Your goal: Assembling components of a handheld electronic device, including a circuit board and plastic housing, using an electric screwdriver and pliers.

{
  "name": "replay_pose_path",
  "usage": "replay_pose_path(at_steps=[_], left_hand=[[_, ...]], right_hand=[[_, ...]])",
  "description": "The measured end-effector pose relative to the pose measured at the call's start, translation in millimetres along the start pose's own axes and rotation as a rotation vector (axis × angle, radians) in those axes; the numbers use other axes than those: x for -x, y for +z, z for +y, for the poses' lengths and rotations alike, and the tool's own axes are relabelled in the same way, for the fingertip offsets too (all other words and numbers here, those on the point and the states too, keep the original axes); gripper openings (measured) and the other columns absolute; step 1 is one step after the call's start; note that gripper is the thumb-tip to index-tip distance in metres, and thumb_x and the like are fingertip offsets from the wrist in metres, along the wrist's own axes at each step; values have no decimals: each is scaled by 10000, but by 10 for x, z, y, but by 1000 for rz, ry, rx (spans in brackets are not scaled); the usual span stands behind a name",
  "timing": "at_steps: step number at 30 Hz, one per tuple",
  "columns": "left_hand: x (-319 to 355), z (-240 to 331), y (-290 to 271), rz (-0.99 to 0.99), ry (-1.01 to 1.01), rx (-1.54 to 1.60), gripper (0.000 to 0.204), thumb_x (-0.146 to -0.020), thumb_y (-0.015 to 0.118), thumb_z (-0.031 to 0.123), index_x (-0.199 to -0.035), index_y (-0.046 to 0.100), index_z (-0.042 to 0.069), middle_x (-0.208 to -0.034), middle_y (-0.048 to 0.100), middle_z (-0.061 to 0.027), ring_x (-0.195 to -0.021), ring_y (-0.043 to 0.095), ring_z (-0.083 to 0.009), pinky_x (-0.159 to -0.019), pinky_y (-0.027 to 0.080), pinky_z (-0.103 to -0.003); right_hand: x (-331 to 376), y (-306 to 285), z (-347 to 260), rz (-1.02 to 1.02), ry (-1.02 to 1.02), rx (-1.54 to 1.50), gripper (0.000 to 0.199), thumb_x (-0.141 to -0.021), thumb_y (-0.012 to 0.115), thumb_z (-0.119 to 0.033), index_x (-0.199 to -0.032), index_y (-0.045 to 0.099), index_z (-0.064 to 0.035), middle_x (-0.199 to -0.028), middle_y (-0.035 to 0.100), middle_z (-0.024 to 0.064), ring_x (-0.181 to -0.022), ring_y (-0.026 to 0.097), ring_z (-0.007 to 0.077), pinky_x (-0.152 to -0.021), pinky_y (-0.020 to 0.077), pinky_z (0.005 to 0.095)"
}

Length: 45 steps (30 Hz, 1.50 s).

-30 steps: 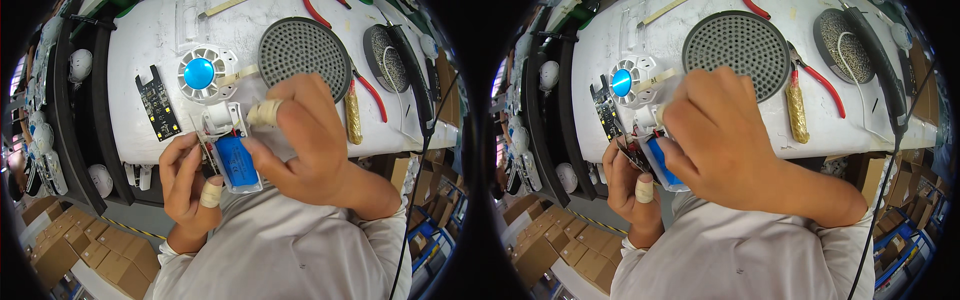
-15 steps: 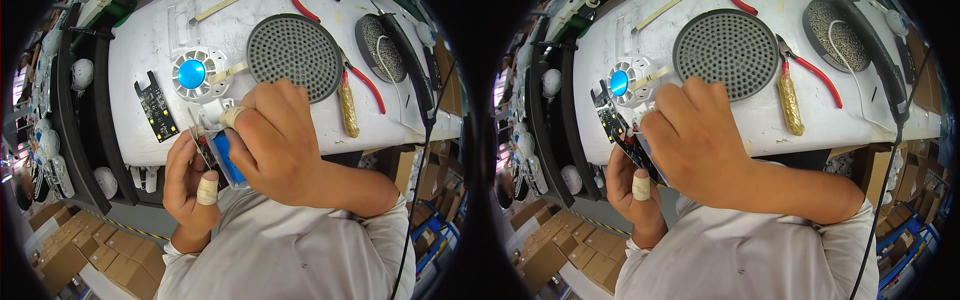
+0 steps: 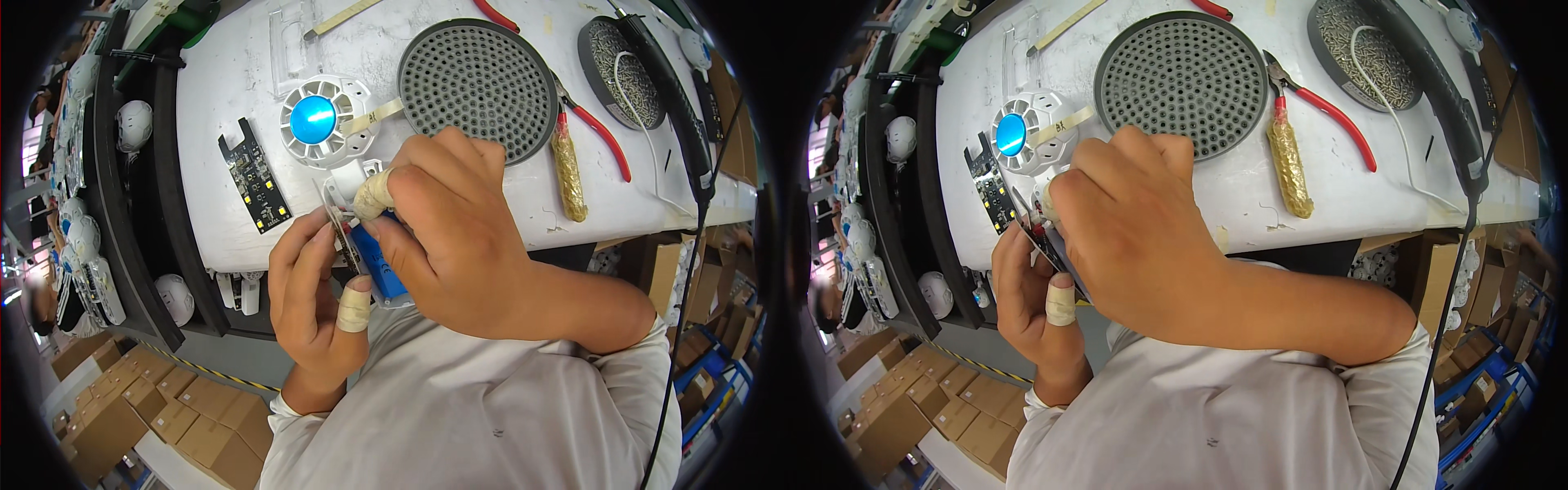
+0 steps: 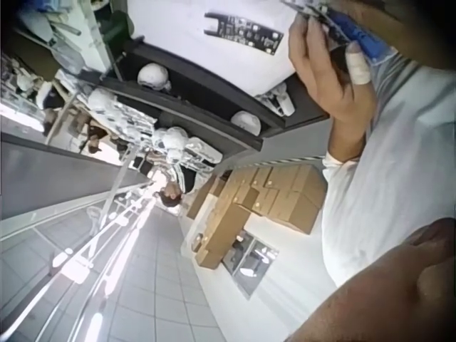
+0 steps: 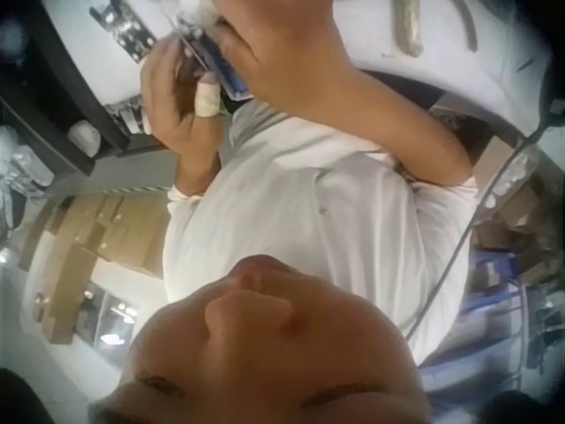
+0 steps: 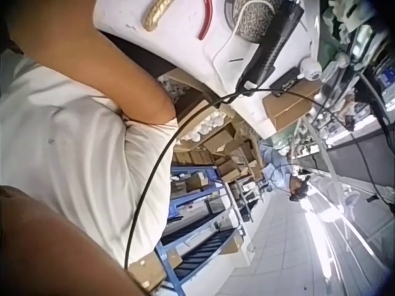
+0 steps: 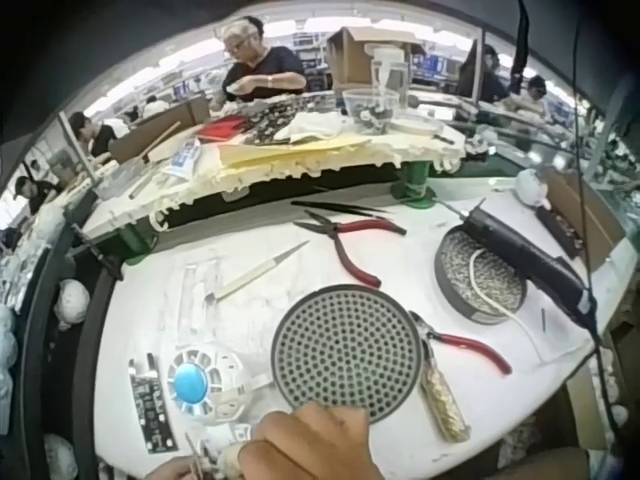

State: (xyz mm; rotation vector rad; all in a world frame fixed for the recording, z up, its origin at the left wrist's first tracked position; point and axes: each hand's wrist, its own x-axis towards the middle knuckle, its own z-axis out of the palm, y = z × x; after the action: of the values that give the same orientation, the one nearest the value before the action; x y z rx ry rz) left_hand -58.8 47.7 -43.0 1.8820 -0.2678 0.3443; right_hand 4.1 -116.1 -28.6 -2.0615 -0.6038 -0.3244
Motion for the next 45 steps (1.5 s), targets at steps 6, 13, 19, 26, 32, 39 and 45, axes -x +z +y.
replay_pose_path(at_steps=[6,13,19,26,32,39,45], left_hand=[[11,-3,-27,-31,64,-213,475,-857,678,49,-1283,517,-88,-1307,468,-290,-1129,560,-335,-902,506,-367],[22,-1,22,18,5,-116,464,-862,669,49,-1280,523,-90,-1303,474,-288,-1135,558,-337,-913,501,-371],[27,7,37,46,-2,-103,459,-861,670,46,-1278,529,-82,-1304,474,-286,-1145,553,-335,-920,495,-369],[23,7,11,32,55,-236,448,-861,675,61,-1268,544,-74,-1291,493,-286,-1145,555,-348,-932,479,-388],[12,-16,31,52,94,-243,433,-859,677,78,-1252,563,-65,-1283,504,-296,-1142,559,-367,-943,470,-402],[0,-26,4,6,152,-289,409,-860,677,92,-1234,587,-46,-1284,502,-299,-1134,567,-378,-932,487,-401],[-15,49,-29,-50,119,-392,390,-853,694,112,-1202,612,-40,-1289,497,-296,-1120,577,-368,-909,511,-398]], right_hand=[[-44,-63,-27,-74,34,-13,180,-714,662,-38,-853,548,-54,-840,482,65,-785,436,245,-738,276,394],[-53,-29,-46,-48,-6,46,176,-684,670,-47,-822,560,-57,-832,477,60,-772,434,237,-730,275,392],[-12,9,-50,39,3,81,151,-672,662,-32,-792,577,-63,-802,484,40,-742,436,225,-717,275,383],[-59,-65,-45,-9,80,-24,94,-695,647,-21,-746,585,-70,-771,494,17,-746,441,211,-720,279,372],[-86,-134,-19,-95,72,-115,68,-722,639,-46,-709,575,-65,-752,497,26,-751,441,213,-730,285,367],[-113,-168,-3,-157,70,-144,71,-698,622,-75,-660,563,-88,-753,525,39,-797,469,239,-734,273,410],[-113,-136,0,-137,38,-187,90,-730,612,-33,-712,528,-59,-714,449,46,-736,443,231,-726,292,379]])
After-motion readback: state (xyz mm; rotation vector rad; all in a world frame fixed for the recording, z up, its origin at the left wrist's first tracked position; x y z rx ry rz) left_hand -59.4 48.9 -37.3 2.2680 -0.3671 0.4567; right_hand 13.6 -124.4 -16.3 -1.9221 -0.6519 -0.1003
